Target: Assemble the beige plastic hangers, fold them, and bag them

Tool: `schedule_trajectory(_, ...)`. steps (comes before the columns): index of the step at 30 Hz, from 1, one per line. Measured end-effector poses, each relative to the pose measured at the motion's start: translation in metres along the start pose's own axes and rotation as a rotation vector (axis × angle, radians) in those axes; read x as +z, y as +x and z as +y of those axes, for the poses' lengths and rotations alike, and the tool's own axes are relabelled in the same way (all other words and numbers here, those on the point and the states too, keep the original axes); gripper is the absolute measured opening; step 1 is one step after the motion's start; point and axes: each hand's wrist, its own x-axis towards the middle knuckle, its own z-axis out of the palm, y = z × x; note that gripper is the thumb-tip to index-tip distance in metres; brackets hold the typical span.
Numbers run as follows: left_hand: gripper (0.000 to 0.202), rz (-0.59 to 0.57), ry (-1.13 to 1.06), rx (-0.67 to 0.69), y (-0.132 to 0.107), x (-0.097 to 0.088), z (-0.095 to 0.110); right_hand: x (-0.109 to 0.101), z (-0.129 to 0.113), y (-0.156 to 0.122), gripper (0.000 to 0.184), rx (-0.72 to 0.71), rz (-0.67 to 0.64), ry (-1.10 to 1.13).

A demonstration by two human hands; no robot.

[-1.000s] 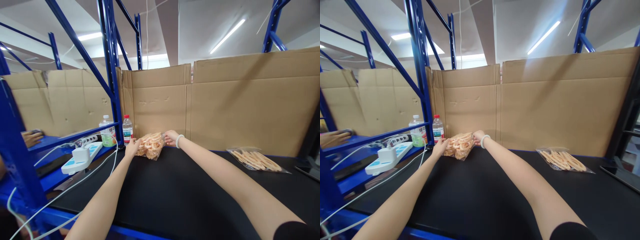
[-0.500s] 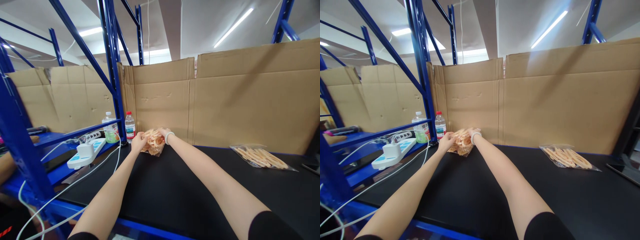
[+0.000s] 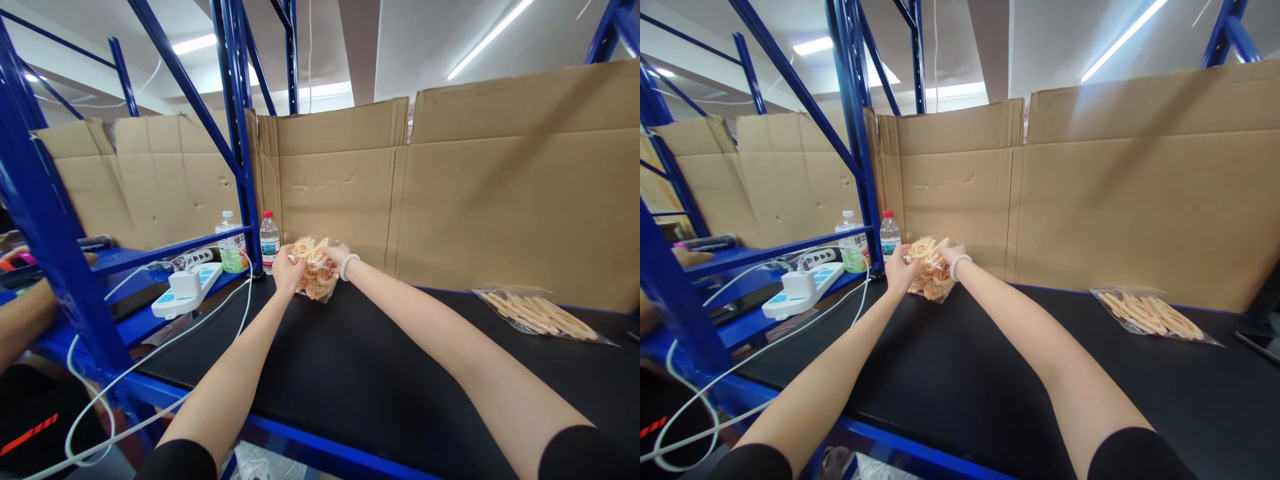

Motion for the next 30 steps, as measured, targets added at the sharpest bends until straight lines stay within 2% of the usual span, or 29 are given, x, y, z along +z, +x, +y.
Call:
schedule_trajectory(4,0.031,0.009,-0.186,-0.041,-0.008,0.003,0.013,-0.014,-0.002,-0.019,0.031,-0.008,-0.009,0.077)
schedule_trajectory(8,0.033,-0.088,-0.398,-0.151,-0.022,0.014,0.031,-0.053,0.007,-0.048,0.027,-0.019,-0.029,0.158)
schedule_trajectory(10,0.034,-0.205,-0.494,-0.241,-0.033,0.021,0.041,-0.081,0.016,-0.067,0.019,-0.024,-0.039,0.193)
schedule_trajectory(12,0.032,-0.378,-0.574,-0.346,-0.049,0.030,0.051,-0.111,0.027,-0.089,0.012,-0.026,-0.061,0.221)
schedule_trajectory(16,0.025,-0.752,-0.672,-0.546,-0.087,0.044,0.069,-0.166,0.049,-0.138,0.021,0.003,-0.088,0.236)
schedule_trajectory(18,0.024,-0.859,-0.709,-0.606,-0.105,0.048,0.074,-0.188,0.058,-0.160,0.027,0.056,-0.104,0.218)
schedule_trajectory(19,0.032,-0.894,-0.729,-0.622,-0.112,0.049,0.076,-0.198,0.061,-0.169,0.027,0.087,-0.131,0.204)
schedule_trajectory(21,0.044,-0.937,-0.766,-0.632,-0.122,0.052,0.077,-0.217,0.066,-0.180,0.024,0.140,-0.169,0.192)
schedule_trajectory(23,0.049,-0.954,-0.797,-0.624,-0.126,0.053,0.079,-0.233,0.067,-0.183,0.024,0.167,-0.144,0.210)
schedule_trajectory(27,0.055,-0.955,-0.826,-0.612,-0.127,0.053,0.086,-0.264,0.059,-0.173,0.030,0.117,-0.012,0.261)
schedule_trajectory(30,0.061,-0.937,-0.823,-0.624,-0.127,0.050,0.093,-0.280,0.053,-0.169,0.030,0.069,-0.017,0.275)
